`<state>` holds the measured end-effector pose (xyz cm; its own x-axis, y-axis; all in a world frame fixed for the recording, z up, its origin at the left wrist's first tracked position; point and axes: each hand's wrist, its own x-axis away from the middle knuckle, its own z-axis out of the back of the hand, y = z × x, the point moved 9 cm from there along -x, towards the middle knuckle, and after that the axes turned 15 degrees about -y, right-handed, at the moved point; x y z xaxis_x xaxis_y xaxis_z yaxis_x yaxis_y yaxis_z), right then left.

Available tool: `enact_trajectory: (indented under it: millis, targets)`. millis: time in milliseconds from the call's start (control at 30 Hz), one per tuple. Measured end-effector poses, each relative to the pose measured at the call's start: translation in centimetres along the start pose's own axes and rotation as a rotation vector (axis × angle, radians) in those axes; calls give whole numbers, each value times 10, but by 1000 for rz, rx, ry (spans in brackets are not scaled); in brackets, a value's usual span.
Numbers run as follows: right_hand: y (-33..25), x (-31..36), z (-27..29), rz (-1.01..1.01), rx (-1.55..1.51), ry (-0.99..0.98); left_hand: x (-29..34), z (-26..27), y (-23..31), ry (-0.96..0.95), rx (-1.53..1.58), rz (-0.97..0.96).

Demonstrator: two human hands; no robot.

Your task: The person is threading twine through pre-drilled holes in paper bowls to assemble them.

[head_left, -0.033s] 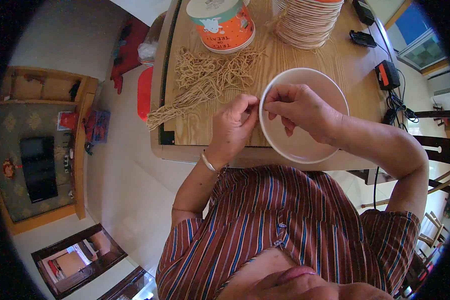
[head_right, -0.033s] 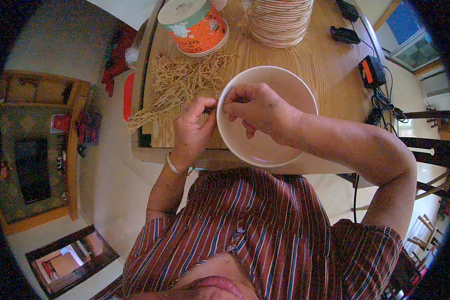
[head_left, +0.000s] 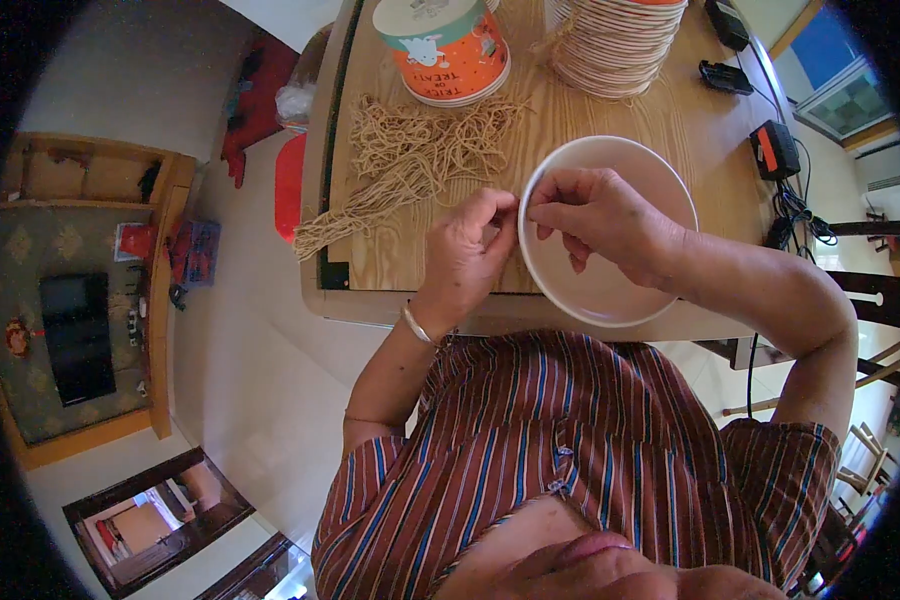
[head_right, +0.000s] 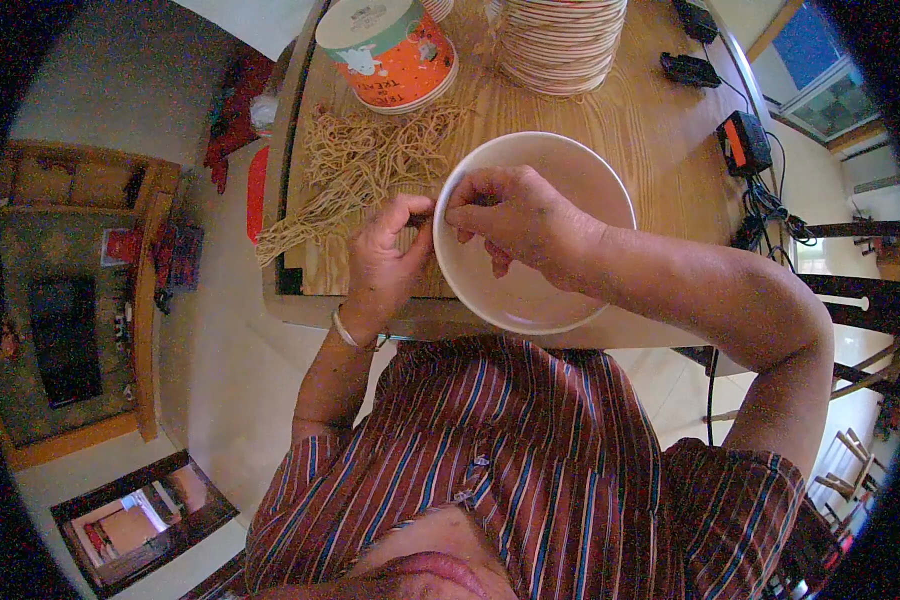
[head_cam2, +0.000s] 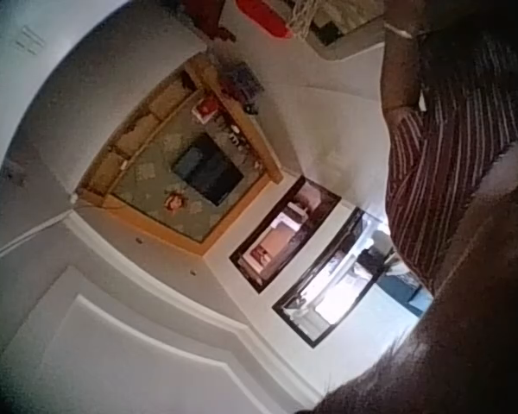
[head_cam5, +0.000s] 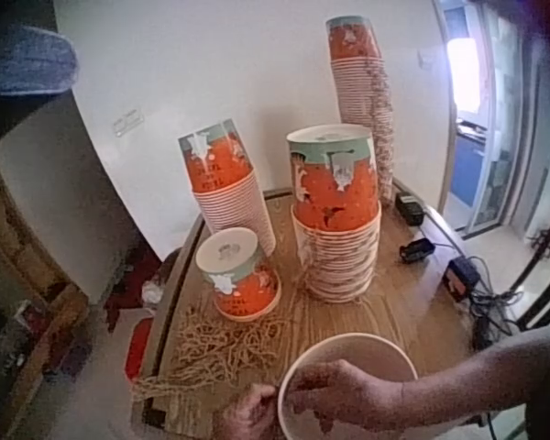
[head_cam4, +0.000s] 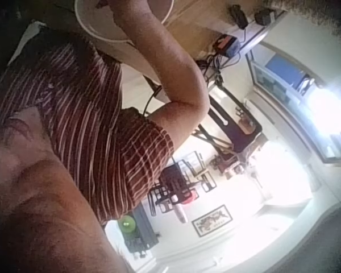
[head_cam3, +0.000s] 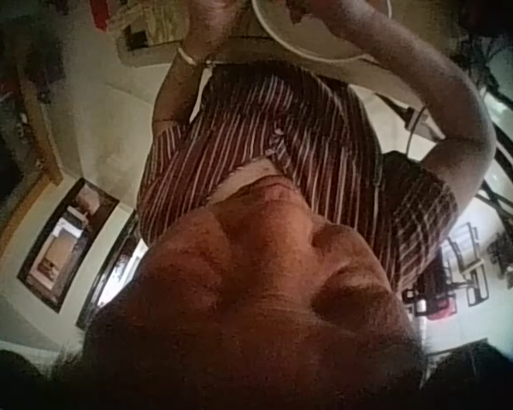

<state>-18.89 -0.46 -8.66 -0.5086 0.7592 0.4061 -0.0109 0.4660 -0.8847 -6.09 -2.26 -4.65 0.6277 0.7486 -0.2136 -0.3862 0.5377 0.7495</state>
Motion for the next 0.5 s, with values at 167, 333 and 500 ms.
enact_trajectory:
  millis: [167,333,500]
  targets:
    - [1,0,0,0,-6,11,2,-7,-9,14,62,32]
    - [-1,0,-1,9,-24,-1,8,-6,-6,74,-28,-67]
    - [1,0,0,8,-11,11,7,-2,3,34,-47,-43]
